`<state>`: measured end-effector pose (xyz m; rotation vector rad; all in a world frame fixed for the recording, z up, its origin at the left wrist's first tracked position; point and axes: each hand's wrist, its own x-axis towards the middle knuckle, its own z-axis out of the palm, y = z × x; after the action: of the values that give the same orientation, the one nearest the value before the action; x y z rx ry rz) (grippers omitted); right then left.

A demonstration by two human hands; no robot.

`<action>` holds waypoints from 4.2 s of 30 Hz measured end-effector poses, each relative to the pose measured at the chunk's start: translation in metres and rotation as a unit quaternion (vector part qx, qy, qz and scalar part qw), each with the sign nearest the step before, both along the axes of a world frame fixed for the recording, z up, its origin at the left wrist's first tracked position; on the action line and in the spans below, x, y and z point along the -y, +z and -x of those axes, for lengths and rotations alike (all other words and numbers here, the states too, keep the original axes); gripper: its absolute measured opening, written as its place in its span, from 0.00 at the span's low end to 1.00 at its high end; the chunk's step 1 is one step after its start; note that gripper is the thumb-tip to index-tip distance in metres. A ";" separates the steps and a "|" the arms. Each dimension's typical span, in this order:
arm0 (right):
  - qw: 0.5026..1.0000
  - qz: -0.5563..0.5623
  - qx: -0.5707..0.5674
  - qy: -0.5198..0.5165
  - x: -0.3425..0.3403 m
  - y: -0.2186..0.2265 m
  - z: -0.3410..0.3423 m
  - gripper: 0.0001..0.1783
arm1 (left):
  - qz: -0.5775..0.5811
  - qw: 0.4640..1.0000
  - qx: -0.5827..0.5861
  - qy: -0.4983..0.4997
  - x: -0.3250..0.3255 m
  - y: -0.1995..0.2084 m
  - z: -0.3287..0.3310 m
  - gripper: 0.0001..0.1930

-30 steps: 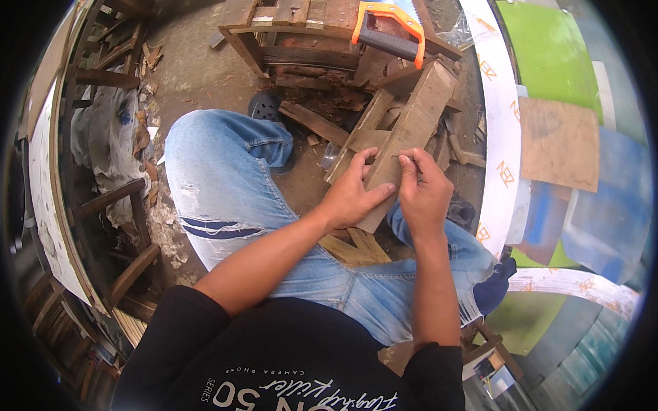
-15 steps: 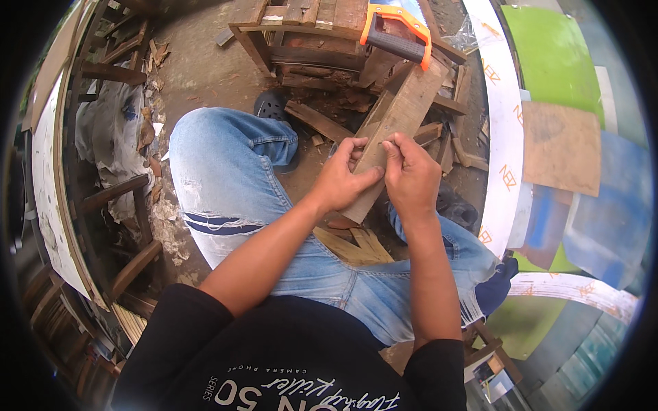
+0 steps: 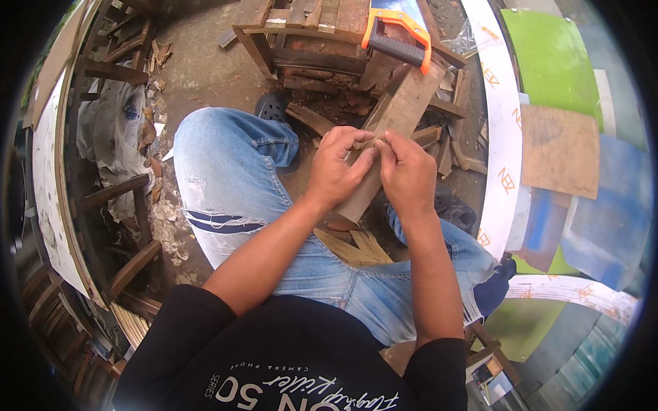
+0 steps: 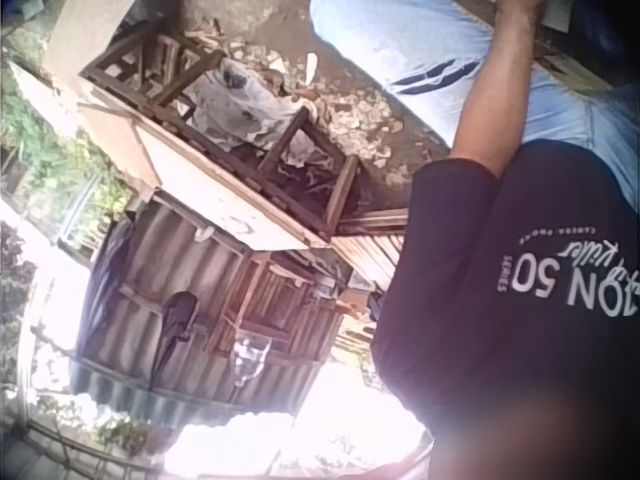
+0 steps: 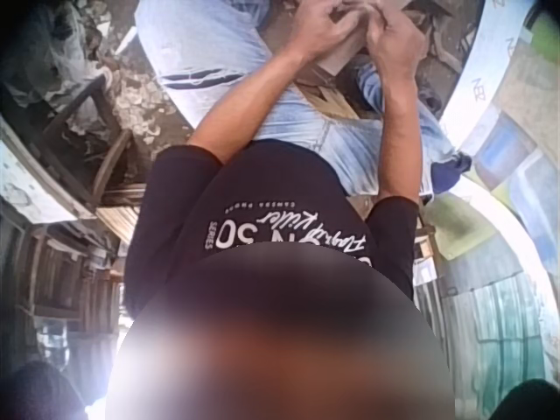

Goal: The person assembles a wooden structure by hammering nails into wooden planks and sawing pieces to fit. They use a hammer and a hand saw to join and cut the wood, working on the ground in an outdoor area.

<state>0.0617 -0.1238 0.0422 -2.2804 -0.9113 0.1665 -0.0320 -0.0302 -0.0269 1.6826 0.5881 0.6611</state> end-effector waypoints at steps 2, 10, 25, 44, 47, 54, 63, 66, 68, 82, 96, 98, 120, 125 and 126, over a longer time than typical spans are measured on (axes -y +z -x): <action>1.000 -0.002 -0.006 0.006 0.000 0.002 -0.001 0.10 | -0.042 0.999 0.011 -0.004 -0.001 0.000 -0.003 0.09; 0.999 -0.014 -0.016 0.045 -0.003 0.006 -0.002 0.10 | -0.096 0.995 -0.021 0.010 -0.006 0.000 -0.007 0.06; 0.679 -0.026 -0.567 -0.465 0.118 -0.195 -0.088 0.22 | -0.132 0.988 -0.069 -0.043 -0.005 0.008 -0.007 0.06; 0.462 -0.445 -0.528 -0.556 0.102 -0.188 -0.115 0.05 | -0.143 0.984 -0.091 -0.057 -0.009 0.001 -0.004 0.05; 0.571 -0.504 -0.383 -0.522 0.080 -0.125 -0.117 0.07 | -0.141 0.984 -0.080 -0.072 -0.012 -0.001 -0.003 0.06; 0.790 -0.502 -0.124 -0.330 0.078 0.008 -0.105 0.10 | -0.072 0.993 -0.058 -0.071 -0.014 -0.009 -0.007 0.07; 0.973 -0.168 0.056 -0.148 0.104 0.068 -0.014 0.29 | -0.142 0.986 -0.051 -0.064 -0.016 -0.011 -0.008 0.10; 0.996 -0.052 0.062 -0.031 0.113 0.071 0.028 0.36 | -0.164 0.983 -0.056 -0.054 -0.014 -0.010 -0.008 0.10; 0.999 0.002 0.054 0.007 0.112 0.072 0.044 0.37 | -0.159 0.984 -0.056 -0.054 -0.014 -0.008 -0.009 0.10; 0.995 0.089 0.041 0.036 0.099 0.072 0.052 0.36 | -0.159 0.983 -0.074 -0.046 -0.014 -0.003 -0.008 0.09; 0.998 0.036 0.055 0.026 0.106 0.069 0.055 0.35 | -0.036 0.996 -0.046 -0.068 -0.014 -0.001 -0.007 0.09; 0.998 0.008 0.053 0.015 0.110 0.070 0.055 0.35 | 0.030 0.997 -0.052 -0.058 -0.010 -0.002 -0.004 0.14; 0.998 0.038 0.043 -0.025 0.138 0.070 0.066 0.32 | 0.187 0.950 -0.178 -0.176 0.045 0.003 0.011 0.46; 0.997 0.073 0.018 -0.016 0.135 0.075 0.067 0.32 | 0.186 0.949 -0.185 -0.177 0.038 0.014 0.010 0.45; 0.997 0.068 0.021 -0.011 0.133 0.074 0.066 0.32 | 0.171 0.949 -0.196 -0.177 0.035 0.017 0.010 0.45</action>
<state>-0.0041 -0.2571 0.1162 -2.4271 -0.9210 0.1773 -0.0423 -0.0657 -0.0099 1.5387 0.6154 -0.0409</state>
